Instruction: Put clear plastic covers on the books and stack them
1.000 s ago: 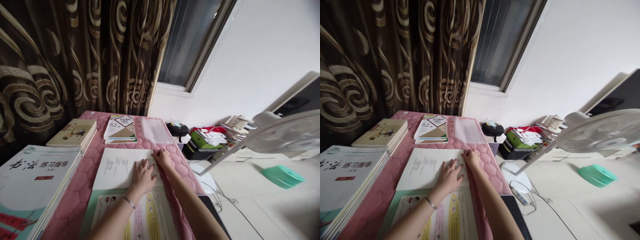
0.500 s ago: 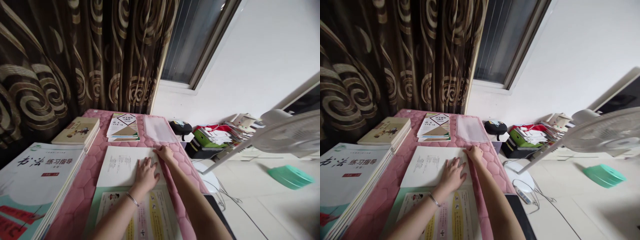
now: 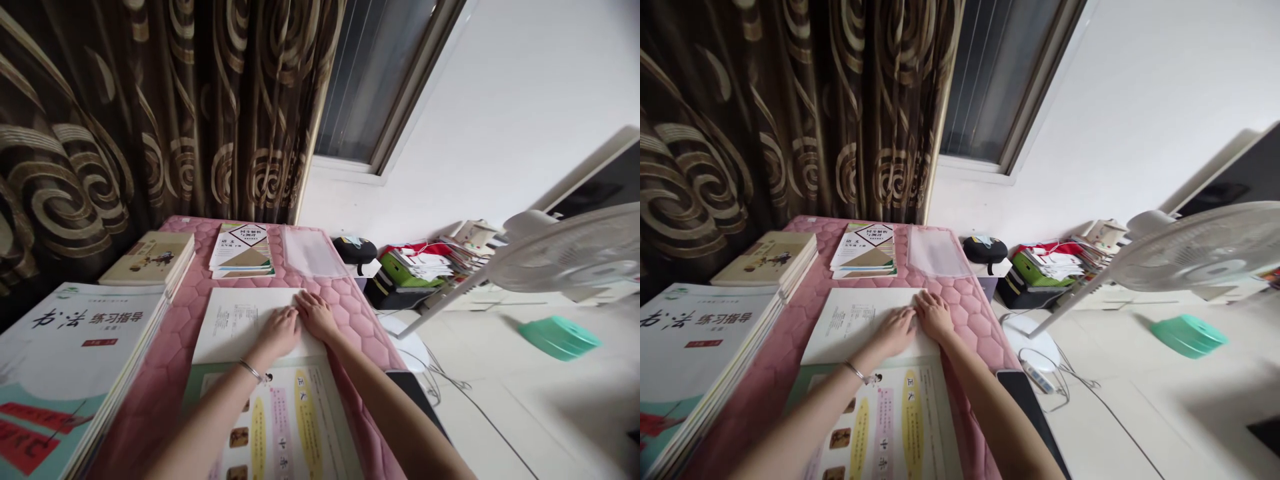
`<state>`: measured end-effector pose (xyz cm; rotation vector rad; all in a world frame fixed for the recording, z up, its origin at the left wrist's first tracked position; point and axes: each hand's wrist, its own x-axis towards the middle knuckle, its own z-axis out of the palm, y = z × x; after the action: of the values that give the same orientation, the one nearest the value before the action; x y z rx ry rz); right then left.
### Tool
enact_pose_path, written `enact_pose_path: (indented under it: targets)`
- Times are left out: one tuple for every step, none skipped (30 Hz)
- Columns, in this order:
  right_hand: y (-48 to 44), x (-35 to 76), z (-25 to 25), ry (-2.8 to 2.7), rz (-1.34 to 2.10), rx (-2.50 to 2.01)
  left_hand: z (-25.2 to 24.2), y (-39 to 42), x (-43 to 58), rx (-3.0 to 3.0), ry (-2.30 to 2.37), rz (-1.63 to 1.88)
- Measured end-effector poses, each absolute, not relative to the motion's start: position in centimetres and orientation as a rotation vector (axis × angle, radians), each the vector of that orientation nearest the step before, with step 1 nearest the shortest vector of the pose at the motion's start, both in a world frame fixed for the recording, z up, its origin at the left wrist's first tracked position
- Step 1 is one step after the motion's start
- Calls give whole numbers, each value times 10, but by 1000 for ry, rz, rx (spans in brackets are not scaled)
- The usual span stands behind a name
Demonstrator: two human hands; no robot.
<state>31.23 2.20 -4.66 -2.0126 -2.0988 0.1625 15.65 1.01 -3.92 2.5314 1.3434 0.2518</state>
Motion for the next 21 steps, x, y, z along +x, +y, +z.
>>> enact_pose_path:
  targets:
    - [20, 313, -49, -2125, 152, -2005, -38, 18, 147, 2541, 1328, 234]
    - [18, 314, -50, -2132, 144, -2011, -37, 27, 135, 2546, 1333, 219]
    - [18, 314, -51, -2131, 138, -2022, -36, 36, 122, 2542, 1360, 207]
    - [18, 314, -52, -2126, 136, -2036, -35, 44, 107, 2533, 1402, 196]
    - [18, 314, -53, -2120, 135, -2049, -34, 52, 92, 2523, 1449, 188]
    - [18, 314, -53, -2116, 132, -2057, -33, 59, 77, 2507, 1506, 180]
    - [18, 314, -54, -2116, 131, -2060, -32, 64, 64, 2489, 1565, 172]
    - [18, 313, -54, -2118, 130, -2058, -31, 69, 52, 2475, 1616, 168]
    - [18, 313, -54, -2120, 130, -2056, -31, 72, 42, 2463, 1658, 161]
    - [18, 312, -54, -2121, 132, -2054, -30, 73, 34, 2454, 1686, 152]
    - [18, 312, -53, -2119, 136, -2055, -30, 75, 29, 2449, 1704, 143]
    - [18, 312, -52, -2116, 143, -2055, -30, 75, 27, 2448, 1714, 134]
    - [19, 311, -50, -2113, 153, -2053, -29, 76, 26, 2449, 1719, 128]
    - [19, 310, -48, -2111, 166, -2048, -29, 76, 26, 2453, 1723, 125]
    - [19, 310, -45, -2108, 183, -2040, -29, 76, 27, 2458, 1729, 125]
    - [17, 309, -42, -2104, 206, -2027, -29, 76, 28, 2465, 1735, 126]
    - [14, 308, -38, -2097, 229, -2011, -28, 76, 29, 2473, 1740, 127]
    - [8, 307, -35, -2091, 250, -1994, -28, 76, 31, 2482, 1746, 128]
    - [-1, 307, -33, -2084, 263, -1987, -27, 76, 33, 2490, 1753, 128]
    - [-14, 308, -32, -2068, 269, -1982, -26, 76, 35, 2497, 1761, 128]
    - [-30, 310, -32, -2056, 265, -1985, -26, 76, 37, 2505, 1769, 127]
